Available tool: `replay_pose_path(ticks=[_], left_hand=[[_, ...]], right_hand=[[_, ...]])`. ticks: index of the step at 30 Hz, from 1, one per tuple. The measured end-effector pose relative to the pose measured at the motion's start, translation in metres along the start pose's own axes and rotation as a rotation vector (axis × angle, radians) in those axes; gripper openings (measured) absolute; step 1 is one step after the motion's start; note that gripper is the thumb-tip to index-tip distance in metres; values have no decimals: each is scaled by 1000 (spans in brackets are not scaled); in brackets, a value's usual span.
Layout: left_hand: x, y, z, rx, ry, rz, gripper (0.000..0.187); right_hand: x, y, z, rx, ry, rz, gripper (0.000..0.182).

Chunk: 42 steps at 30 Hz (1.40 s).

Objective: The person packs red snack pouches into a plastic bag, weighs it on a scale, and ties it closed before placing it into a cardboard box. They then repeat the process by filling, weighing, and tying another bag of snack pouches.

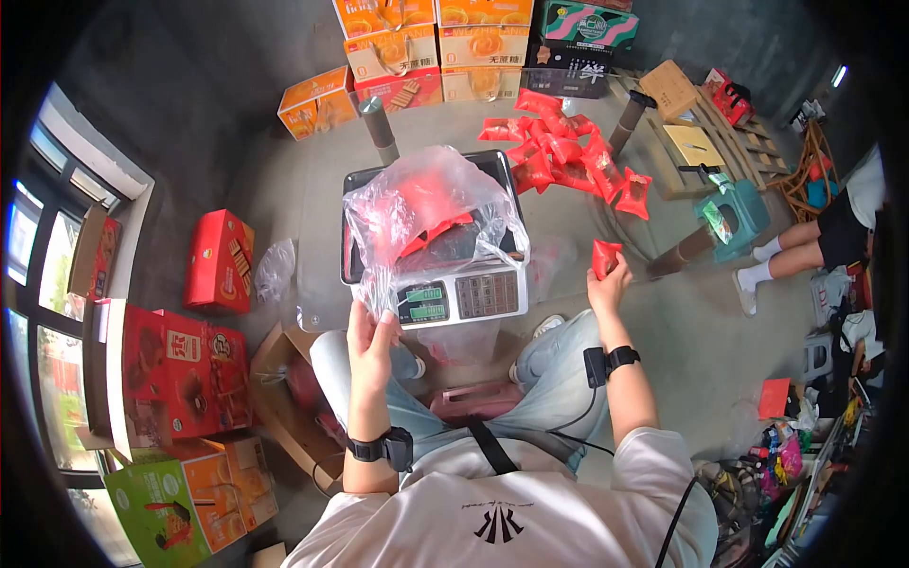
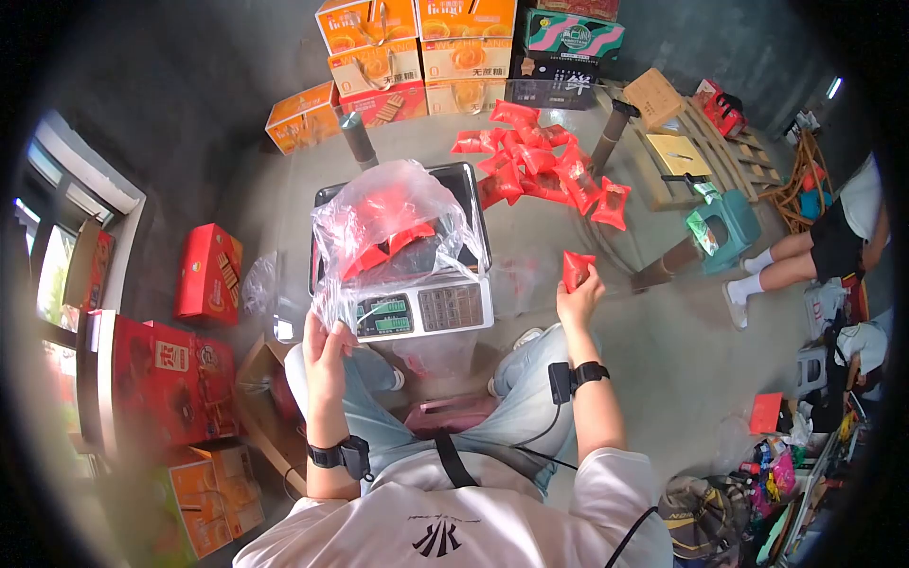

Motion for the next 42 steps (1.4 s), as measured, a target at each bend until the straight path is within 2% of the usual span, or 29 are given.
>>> replay_pose_path(ticks=[5, 7, 8, 10, 11, 13, 15, 17, 19, 21, 23, 27, 29, 34, 38, 40, 41, 42], left_hand=[[-2, -3, -1, 5, 7, -47, 35], [3, 1, -2, 27, 12, -39, 42], [4, 1, -2, -1, -8, -69, 46], [2, 5, -4, -62, -2, -62, 58], [1, 6, -3, -63, 3, -62, 58], [0, 9, -4, -122, -45, -109, 59], [-5, 10, -4, -91, -41, -75, 54], [-2, 15, -4, -81, -41, -59, 53], [-2, 12, -5, -86, -28, -57, 52], [0, 14, -7, -90, -8, -31, 53], [-2, 9, -9, -93, 1, -52, 53], [3, 9, -10, -63, 14, -42, 51], [2, 8, -9, -51, 22, -18, 48], [-2, 6, -11, -69, -18, 7, 44], [-1, 11, -12, -75, -1, 35, 48], [-1, 12, -12, -64, 12, 37, 51], [-1, 12, -12, -49, 25, 37, 53], [-2, 11, -12, -43, 29, 30, 54]], right_hand=[[14, -1, -7, -26, -47, 179, 69], [45, 1, -24, 194, -418, 954, 56], [56, 9, -30, 202, -420, 947, 56], [84, 22, -51, 675, -824, 1710, 51], [105, 33, -58, 674, -829, 1706, 51], [155, 58, -77, 762, -729, 2106, 55], [180, 68, -90, 891, -679, 2203, 61], [194, 78, -95, 915, -741, 2195, 62], [208, 85, -96, 1047, -691, 2102, 64], [216, 93, -101, 1113, -754, 2183, 64], [222, 97, -107, 1063, -383, 1863, 65], [224, 95, -119, 964, -277, 1598, 66], [223, 92, -126, 919, -326, 1606, 64], [220, 85, -133, 837, -224, 1394, 56], [227, 80, -135, 932, -313, 1459, 52], [238, 76, -136, 791, -360, 1426, 48], [242, 67, -136, 800, -356, 1428, 48], [242, 51, -135, 779, -314, 1290, 45]])
Point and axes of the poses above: each hand's wrist, its own z-axis towards the middle knuckle, its own y-axis out of the back of the hand, x = y × z, the point moved 2 cm from there along z, towards the middle knuckle, and after that the axes turned 1 degree about -x, right-handed, at the moved point
